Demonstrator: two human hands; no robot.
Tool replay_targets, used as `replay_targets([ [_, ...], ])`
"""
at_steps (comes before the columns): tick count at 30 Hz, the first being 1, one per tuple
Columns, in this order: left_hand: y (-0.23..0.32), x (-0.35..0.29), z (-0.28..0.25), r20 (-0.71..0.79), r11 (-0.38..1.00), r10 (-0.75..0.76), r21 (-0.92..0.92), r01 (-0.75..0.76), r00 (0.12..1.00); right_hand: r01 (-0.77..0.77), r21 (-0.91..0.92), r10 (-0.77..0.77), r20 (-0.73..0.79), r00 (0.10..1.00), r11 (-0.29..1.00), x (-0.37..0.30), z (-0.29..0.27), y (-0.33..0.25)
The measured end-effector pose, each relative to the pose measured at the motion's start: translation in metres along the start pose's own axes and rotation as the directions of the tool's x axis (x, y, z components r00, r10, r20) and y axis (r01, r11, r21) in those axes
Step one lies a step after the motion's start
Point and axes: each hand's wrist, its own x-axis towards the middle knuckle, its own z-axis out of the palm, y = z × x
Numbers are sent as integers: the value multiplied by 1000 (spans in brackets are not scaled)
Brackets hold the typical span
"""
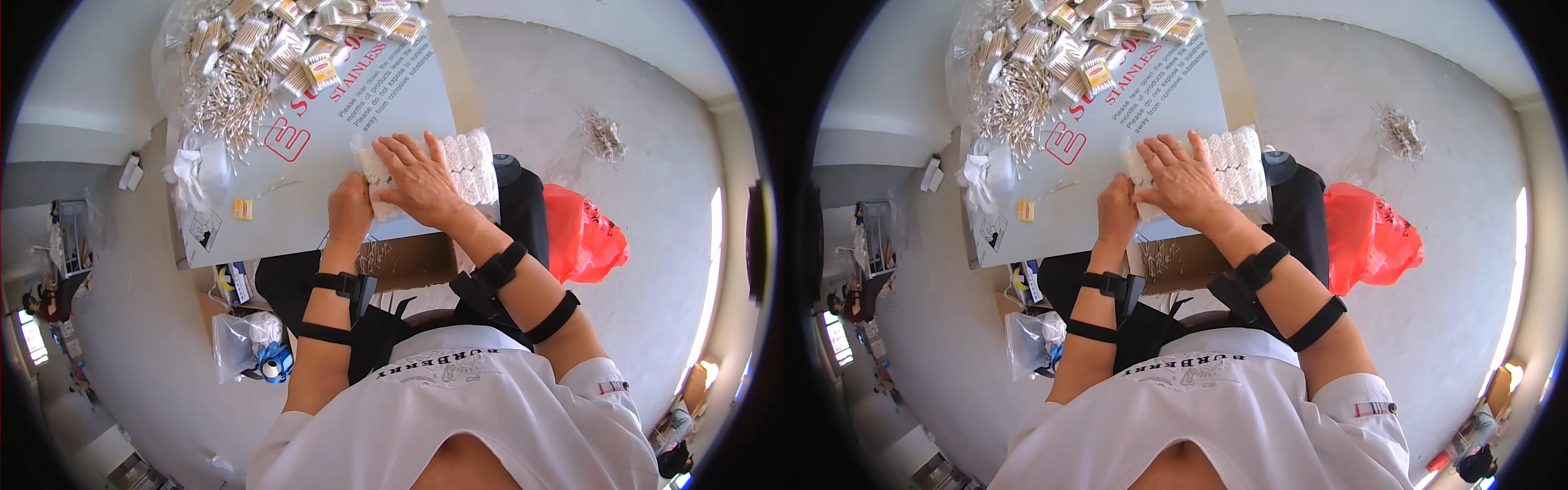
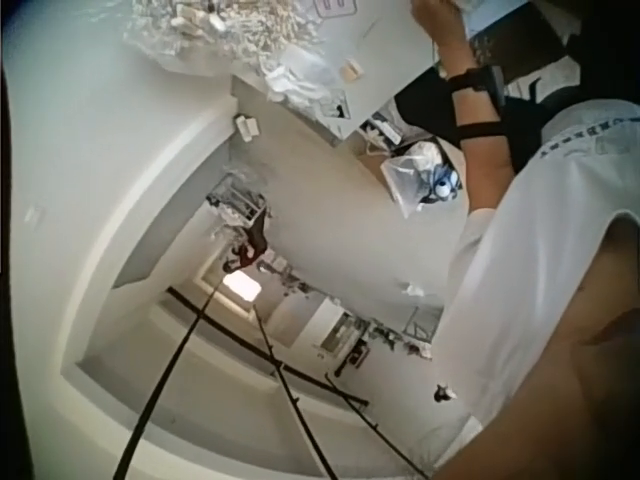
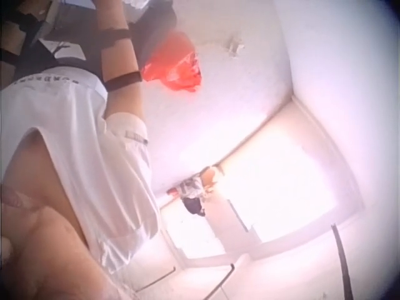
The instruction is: Packaging small containers of cotton swabs into a clear plastic bag at a workstation.
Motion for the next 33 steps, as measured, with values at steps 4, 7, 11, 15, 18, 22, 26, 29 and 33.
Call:
replay_targets([
  [4, -5, -2, 4, -32, 999, 31, 17, -30, 999, -60, -108, 56, -41, 998, 992, -4, 2, -5],
  [7, -1, -6, 6, -64, 1000, 20, -9, -21, 998, -61, -315, 43, -62, 997, 947, -9, 4, -6],
  [11, -4, 1, 12, -89, 980, -131, -163, 116, 987, -95, -267, 93, -19, 995, 959, -5, 3, -8],
  [15, -5, 0, 12, -82, 981, -110, -169, 95, 991, -22, -127, 19, -25, 1000, 992, -11, -4, -4],
  [18, -12, -1, 13, -119, 988, -92, -138, 75, 989, -22, -7, 21, -178, 984, 1000, -25, -22, 7],
  [22, -7, -2, 15, -97, 976, -157, -170, 139, 983, -99, 446, 314, -440, 841, 890, -67, -52, 72],
  [26, -6, -2, 14, -105, 959, -181, -240, 152, 978, -258, 441, 418, -317, 851, 860, -91, -67, 101],
  [29, -5, -3, 13, -92, 959, -186, -235, 160, 978, -224, 535, 388, -217, 896, 815, -96, -68, 102],
  [33, -9, -2, 12, -74, 968, -183, -188, 167, 980, -166, 601, 335, -181, 924, 782, -91, -63, 103],
])
